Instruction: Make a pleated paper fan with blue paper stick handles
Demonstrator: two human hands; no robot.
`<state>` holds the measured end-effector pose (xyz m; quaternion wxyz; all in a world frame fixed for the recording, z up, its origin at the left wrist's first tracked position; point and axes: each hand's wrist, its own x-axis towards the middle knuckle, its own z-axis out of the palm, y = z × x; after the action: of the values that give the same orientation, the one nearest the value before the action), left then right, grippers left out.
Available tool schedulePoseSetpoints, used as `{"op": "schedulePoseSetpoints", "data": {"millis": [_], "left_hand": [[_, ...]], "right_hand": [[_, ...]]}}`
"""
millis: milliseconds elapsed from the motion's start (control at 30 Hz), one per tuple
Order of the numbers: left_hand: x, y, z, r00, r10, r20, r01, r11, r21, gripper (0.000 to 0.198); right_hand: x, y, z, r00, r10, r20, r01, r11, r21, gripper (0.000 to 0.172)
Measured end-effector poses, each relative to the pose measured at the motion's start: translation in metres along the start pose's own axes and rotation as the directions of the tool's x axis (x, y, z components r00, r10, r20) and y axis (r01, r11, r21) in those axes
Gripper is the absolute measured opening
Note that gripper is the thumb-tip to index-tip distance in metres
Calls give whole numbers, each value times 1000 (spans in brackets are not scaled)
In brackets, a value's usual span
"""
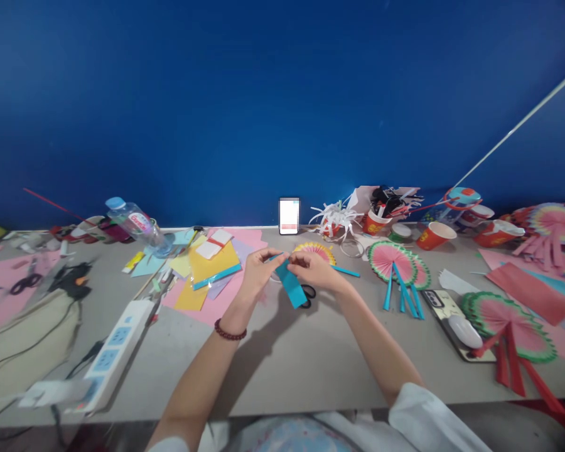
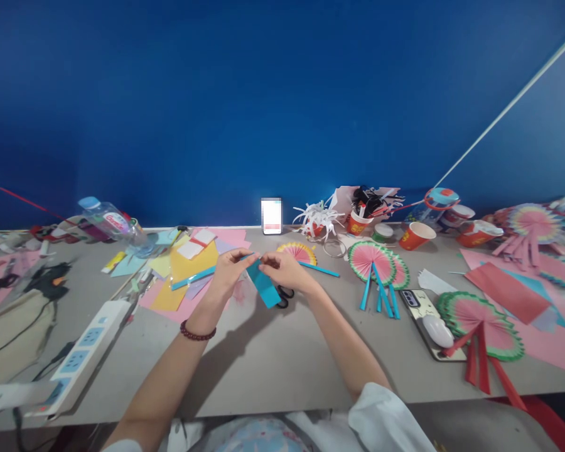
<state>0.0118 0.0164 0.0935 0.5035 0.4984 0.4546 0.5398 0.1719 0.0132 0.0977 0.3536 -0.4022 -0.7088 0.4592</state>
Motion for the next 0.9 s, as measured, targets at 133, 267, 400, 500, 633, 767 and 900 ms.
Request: {"op": "schedulePoseSetpoints", "data": {"millis": [133,267,400,500,633,767,900], "left_hand": [[-3,2,1,998,-41,47,43,999,-25,21],[-4,4,3,998,-60,18,62,993,-104,21],[0,5,0,994,-81,-70,65,977,-203,23],[4,7,-6,990,-86,-114,54,965,-256,22],[10,15,-15,977,-117,-180,57,950,-308,23],[14,21,-26,966,-101,-238,30,959,-282,22],[18,18,-35,953,-90,-289,0,955,-297,21]], "right_hand": [[0,1,2,1000,-14,21,13,1000,25,21],[1,4,3,1000,-14,-7,15,1000,13,32],[1,4,3,999,35,-34,-35,999,16,36],[0,2,3,998,50,-40,-50,999,-8,36],[0,-1,3,998,65,-11,-65,998,9,37],[0,0,2,998,69,9,-69,997,35,35],[0,4,0,998,57,17,-57,998,25,33]]}}
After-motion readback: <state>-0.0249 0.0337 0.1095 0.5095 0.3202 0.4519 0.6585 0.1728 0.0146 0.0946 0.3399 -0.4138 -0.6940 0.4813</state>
